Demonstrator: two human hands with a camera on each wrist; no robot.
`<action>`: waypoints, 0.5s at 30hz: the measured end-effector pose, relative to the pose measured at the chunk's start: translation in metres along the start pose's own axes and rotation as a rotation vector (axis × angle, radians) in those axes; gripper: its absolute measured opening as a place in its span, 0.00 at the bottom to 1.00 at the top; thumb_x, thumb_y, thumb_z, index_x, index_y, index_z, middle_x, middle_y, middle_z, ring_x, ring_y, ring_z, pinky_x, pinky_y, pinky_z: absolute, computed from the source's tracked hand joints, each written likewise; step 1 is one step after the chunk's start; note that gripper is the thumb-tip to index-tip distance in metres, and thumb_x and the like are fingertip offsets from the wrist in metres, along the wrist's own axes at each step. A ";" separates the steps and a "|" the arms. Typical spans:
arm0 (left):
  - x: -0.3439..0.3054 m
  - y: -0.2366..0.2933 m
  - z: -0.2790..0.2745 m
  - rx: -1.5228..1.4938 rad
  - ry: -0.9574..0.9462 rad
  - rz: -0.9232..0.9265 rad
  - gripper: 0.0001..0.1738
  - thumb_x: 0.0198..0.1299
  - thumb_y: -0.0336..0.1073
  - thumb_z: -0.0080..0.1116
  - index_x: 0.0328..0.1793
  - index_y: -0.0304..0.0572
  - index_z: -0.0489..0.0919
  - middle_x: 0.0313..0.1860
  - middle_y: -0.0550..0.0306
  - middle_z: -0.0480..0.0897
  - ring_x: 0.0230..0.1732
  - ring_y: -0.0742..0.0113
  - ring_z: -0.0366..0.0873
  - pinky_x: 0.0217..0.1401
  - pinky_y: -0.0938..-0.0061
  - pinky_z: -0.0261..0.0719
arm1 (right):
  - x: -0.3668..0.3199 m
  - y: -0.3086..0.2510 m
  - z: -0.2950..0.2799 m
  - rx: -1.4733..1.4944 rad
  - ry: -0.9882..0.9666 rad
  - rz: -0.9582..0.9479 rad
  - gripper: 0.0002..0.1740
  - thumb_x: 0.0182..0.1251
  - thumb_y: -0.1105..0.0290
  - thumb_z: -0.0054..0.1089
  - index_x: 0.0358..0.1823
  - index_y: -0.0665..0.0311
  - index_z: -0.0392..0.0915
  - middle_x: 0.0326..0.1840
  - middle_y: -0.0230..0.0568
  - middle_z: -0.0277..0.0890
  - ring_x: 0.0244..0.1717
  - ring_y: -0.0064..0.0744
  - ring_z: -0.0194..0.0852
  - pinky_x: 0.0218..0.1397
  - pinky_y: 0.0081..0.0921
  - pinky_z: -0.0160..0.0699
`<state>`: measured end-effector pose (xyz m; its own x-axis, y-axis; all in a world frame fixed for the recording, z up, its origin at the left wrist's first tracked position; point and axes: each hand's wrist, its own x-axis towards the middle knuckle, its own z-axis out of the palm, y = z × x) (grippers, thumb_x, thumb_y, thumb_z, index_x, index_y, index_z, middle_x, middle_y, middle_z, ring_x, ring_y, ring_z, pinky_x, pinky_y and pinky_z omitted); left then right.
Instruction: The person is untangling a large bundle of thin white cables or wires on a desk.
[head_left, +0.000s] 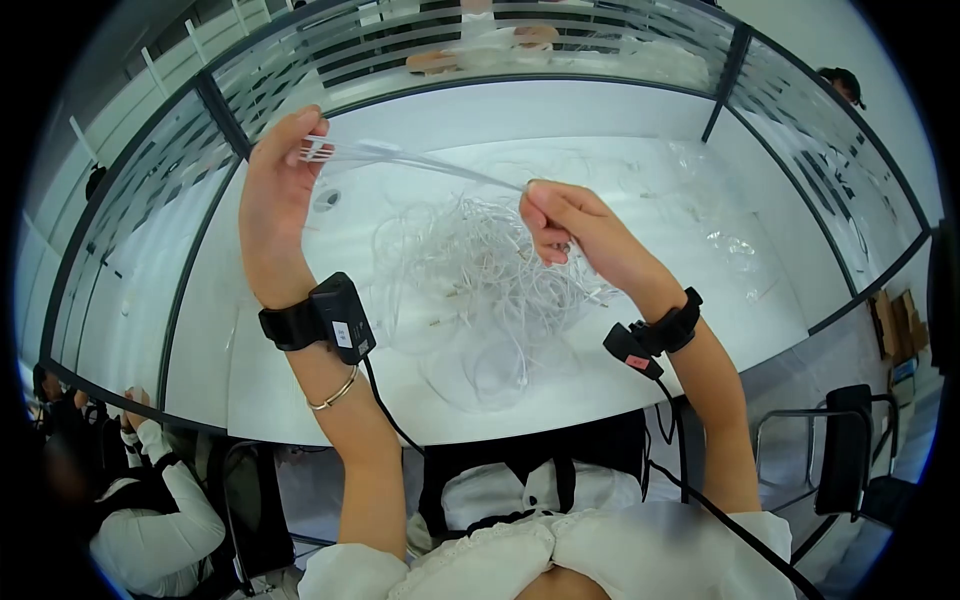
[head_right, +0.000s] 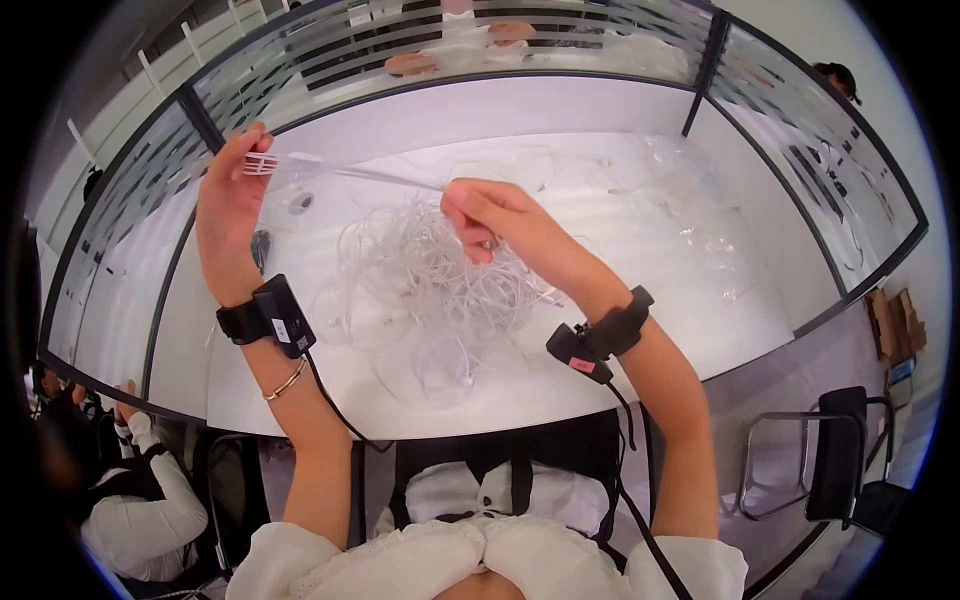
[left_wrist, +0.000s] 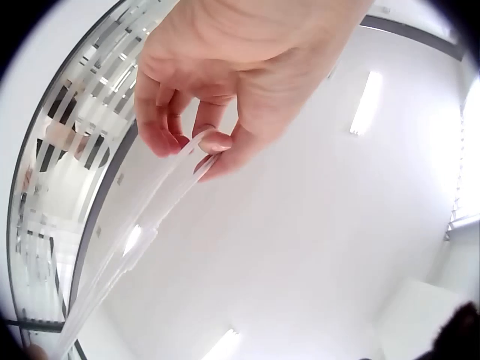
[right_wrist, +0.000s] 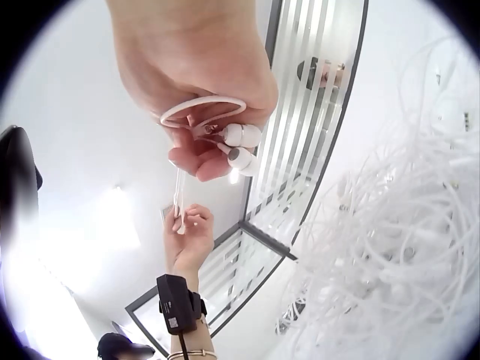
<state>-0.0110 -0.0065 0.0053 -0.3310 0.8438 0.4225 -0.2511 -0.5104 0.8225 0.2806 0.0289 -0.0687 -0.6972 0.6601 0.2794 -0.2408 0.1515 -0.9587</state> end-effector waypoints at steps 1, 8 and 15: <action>0.013 -0.010 -0.017 0.006 -0.095 -0.020 0.06 0.56 0.33 0.64 0.36 0.38 0.82 0.31 0.61 0.80 0.41 0.71 0.78 0.46 0.75 0.74 | 0.001 -0.001 -0.005 -0.032 0.024 -0.011 0.21 0.79 0.53 0.39 0.28 0.57 0.65 0.19 0.22 0.47 0.20 0.17 0.39 0.24 0.19 0.49; 0.024 -0.036 -0.030 0.434 -0.134 -0.131 0.12 0.59 0.41 0.62 0.27 0.42 0.80 0.31 0.64 0.79 0.39 0.74 0.77 0.45 0.76 0.71 | -0.002 -0.021 -0.015 -0.201 0.006 0.085 0.21 0.77 0.54 0.43 0.27 0.58 0.67 0.17 0.19 0.46 0.19 0.14 0.36 0.22 0.17 0.38; 0.018 -0.038 -0.021 0.866 -0.371 -0.064 0.19 0.65 0.44 0.56 0.52 0.37 0.81 0.49 0.60 0.82 0.53 0.73 0.75 0.58 0.76 0.68 | 0.011 -0.040 -0.007 -0.534 0.058 -0.032 0.18 0.74 0.60 0.45 0.27 0.63 0.69 0.20 0.26 0.53 0.24 0.19 0.48 0.27 0.21 0.51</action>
<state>-0.0262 0.0243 -0.0262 0.0085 0.9409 0.3387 0.5535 -0.2865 0.7820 0.2870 0.0351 -0.0278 -0.6534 0.6859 0.3203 0.1255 0.5154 -0.8477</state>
